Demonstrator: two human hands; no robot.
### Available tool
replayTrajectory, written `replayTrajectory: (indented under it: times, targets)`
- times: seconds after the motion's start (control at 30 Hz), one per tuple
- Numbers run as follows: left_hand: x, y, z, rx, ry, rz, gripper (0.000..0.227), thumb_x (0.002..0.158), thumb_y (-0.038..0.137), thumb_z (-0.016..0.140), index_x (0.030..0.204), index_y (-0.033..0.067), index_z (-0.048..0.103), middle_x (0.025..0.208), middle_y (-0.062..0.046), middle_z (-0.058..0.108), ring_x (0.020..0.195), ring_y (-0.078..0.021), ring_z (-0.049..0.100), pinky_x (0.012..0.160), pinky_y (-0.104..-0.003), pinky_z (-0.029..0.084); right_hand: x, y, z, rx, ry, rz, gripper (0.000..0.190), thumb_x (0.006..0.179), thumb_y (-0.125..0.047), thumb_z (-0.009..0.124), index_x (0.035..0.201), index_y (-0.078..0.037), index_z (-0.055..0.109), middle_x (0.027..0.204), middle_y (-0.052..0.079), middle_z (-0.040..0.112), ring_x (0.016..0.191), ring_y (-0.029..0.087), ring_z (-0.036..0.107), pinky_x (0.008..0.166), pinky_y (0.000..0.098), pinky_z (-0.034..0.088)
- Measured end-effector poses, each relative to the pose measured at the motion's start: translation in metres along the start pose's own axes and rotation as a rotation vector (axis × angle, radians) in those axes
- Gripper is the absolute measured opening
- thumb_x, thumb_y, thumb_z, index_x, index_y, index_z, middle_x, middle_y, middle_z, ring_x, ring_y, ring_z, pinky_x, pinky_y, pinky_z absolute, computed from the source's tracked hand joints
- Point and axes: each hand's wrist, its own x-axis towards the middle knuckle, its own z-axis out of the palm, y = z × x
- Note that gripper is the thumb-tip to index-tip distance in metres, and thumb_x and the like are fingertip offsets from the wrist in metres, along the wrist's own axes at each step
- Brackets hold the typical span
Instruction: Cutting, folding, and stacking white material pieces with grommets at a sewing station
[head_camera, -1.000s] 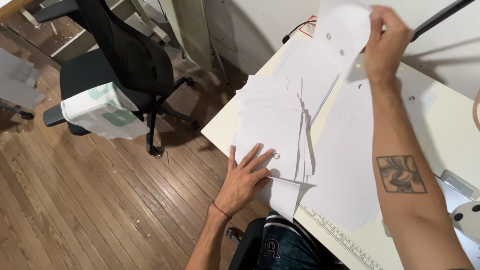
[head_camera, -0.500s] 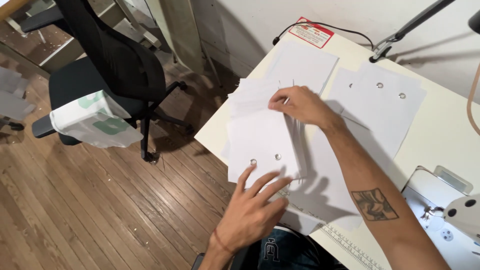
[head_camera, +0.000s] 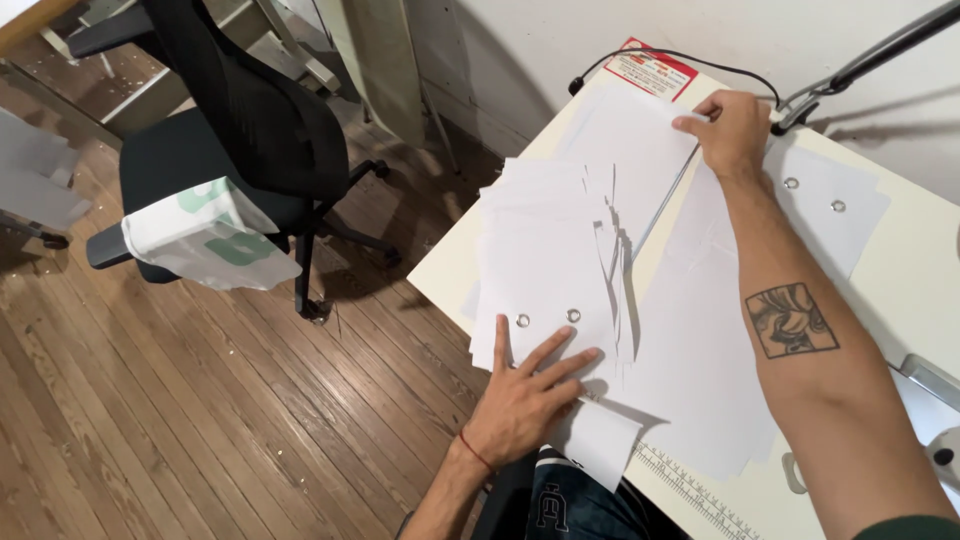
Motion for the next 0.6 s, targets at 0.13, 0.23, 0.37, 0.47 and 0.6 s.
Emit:
replayTrajectory:
  times: [0.13, 0.23, 0.37, 0.47, 0.6]
  targets:
    - [0.007, -0.036, 0.022, 0.024, -0.022, 0.022, 0.017, 0.118, 0.032, 0.069, 0.13, 0.0291, 0.079, 0.168, 0.004, 0.071, 0.172, -0.0373, 0.048, 0.131, -0.096, -0.006, 0.009, -0.003, -0.006, -0.44, 0.161, -0.238, 0.034, 0.116, -0.05, 0.101, 0.097, -0.023, 0.092, 0.099, -0.002, 0.089, 0.081, 0.031, 0.076, 0.08, 0.0545, 0.051]
    - [0.021, -0.054, 0.019, 0.047, -0.044, 0.036, 0.022, 0.115, 0.032, 0.071, 0.135, 0.0312, 0.079, 0.166, 0.004, 0.072, 0.173, -0.0374, 0.048, 0.132, -0.096, -0.006, 0.022, -0.023, -0.024, -0.597, 0.15, -0.286, 0.012, 0.123, -0.042, 0.091, 0.116, -0.035, 0.097, 0.099, 0.001, 0.084, 0.077, 0.033, 0.076, 0.077, 0.0544, 0.049]
    - [0.039, -0.062, -0.003, 0.045, -0.028, 0.076, 0.016, 0.118, 0.03, 0.066, 0.116, 0.0206, 0.079, 0.166, 0.001, 0.071, 0.172, -0.0361, 0.046, 0.132, -0.097, -0.004, 0.036, -0.067, -0.059, -0.526, 0.381, -0.458, 0.004, 0.12, -0.031, 0.096, 0.118, -0.031, 0.099, 0.126, 0.0, 0.089, 0.092, 0.03, 0.073, 0.077, 0.048, 0.046]
    - [0.047, -0.072, -0.002, 0.047, 0.008, 0.131, 0.016, 0.119, 0.025, 0.065, 0.107, 0.0168, 0.071, 0.172, 0.0, 0.066, 0.174, -0.0382, 0.041, 0.132, -0.098, 0.002, 0.04, -0.105, -0.098, -0.085, 0.286, -0.327, 0.011, 0.122, -0.011, 0.088, 0.114, -0.009, 0.096, 0.114, 0.01, 0.092, 0.094, 0.036, 0.084, 0.073, 0.0613, 0.064]
    - [0.061, -0.095, 0.002, 0.137, -0.073, 0.059, 0.044, 0.12, 0.04, 0.058, 0.164, 0.034, 0.06, 0.19, -0.007, 0.04, 0.181, -0.0406, 0.03, 0.136, -0.093, -0.005, 0.044, -0.129, -0.127, -0.136, -0.11, -0.184, 0.017, 0.121, -0.035, 0.08, 0.119, -0.022, 0.09, 0.122, 0.001, 0.085, 0.121, 0.04, 0.07, 0.092, 0.0637, 0.052]
